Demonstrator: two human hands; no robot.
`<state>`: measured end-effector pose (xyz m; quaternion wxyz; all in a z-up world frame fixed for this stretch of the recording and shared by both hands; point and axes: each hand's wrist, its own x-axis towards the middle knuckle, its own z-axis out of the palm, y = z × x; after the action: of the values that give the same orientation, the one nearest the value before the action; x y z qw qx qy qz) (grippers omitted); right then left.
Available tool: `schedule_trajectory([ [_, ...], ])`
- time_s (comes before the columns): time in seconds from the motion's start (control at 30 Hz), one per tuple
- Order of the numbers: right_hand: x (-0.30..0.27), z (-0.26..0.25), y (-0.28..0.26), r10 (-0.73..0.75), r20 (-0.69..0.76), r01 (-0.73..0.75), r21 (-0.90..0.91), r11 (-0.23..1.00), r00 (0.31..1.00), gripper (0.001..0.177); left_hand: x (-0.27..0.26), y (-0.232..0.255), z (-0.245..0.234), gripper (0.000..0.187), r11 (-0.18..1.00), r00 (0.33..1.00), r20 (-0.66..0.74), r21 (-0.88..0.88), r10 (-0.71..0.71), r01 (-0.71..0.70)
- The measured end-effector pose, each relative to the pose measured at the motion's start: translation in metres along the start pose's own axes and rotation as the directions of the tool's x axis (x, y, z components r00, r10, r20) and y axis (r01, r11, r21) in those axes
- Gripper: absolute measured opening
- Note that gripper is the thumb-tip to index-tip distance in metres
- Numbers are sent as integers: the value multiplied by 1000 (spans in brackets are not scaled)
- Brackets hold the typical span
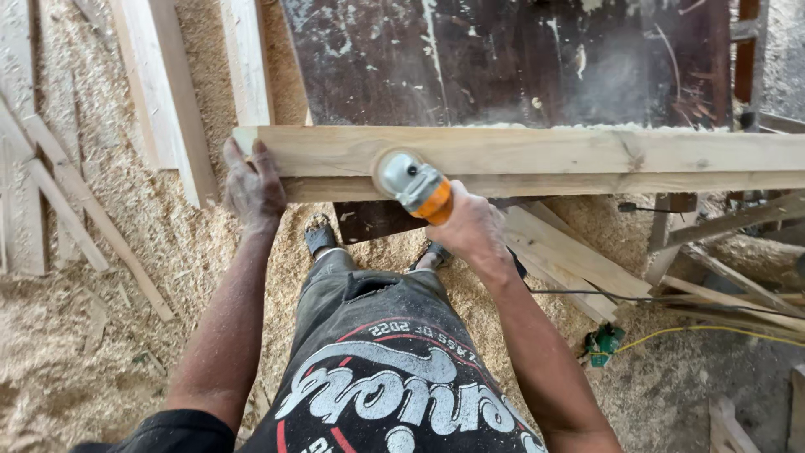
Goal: The person sands the surface and edges of a wooden beam using a handheld power sander.
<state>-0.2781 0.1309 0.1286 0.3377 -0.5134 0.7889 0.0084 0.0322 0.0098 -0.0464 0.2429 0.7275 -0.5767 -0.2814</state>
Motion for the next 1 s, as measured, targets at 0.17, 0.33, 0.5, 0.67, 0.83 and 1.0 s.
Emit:
schedule_trajectory([
  [0.17,0,-1,-12,31,52,-30,-27,999,998,70,2,2,-5,102,998,998,-5,8,-57,57],
  [0.33,-3,-22,64,177,-50,-174,56,983,983,64,0,9,-1,97,997,998,-18,35,-62,63],
  [0.5,-13,-38,147,203,-160,-190,93,977,966,69,3,-1,7,100,996,1000,-18,-84,-15,14],
  [0.67,-20,-54,202,288,-245,-259,144,955,926,65,8,-11,12,101,997,998,-6,-45,-59,59],
  [0.83,-20,-64,256,348,-248,-311,175,934,904,65,7,-15,14,100,996,997,-38,-56,-70,68],
  [1.0,-19,-71,301,348,-294,-301,194,934,890,64,4,-12,16,92,999,996,-82,-33,39,-42],
])
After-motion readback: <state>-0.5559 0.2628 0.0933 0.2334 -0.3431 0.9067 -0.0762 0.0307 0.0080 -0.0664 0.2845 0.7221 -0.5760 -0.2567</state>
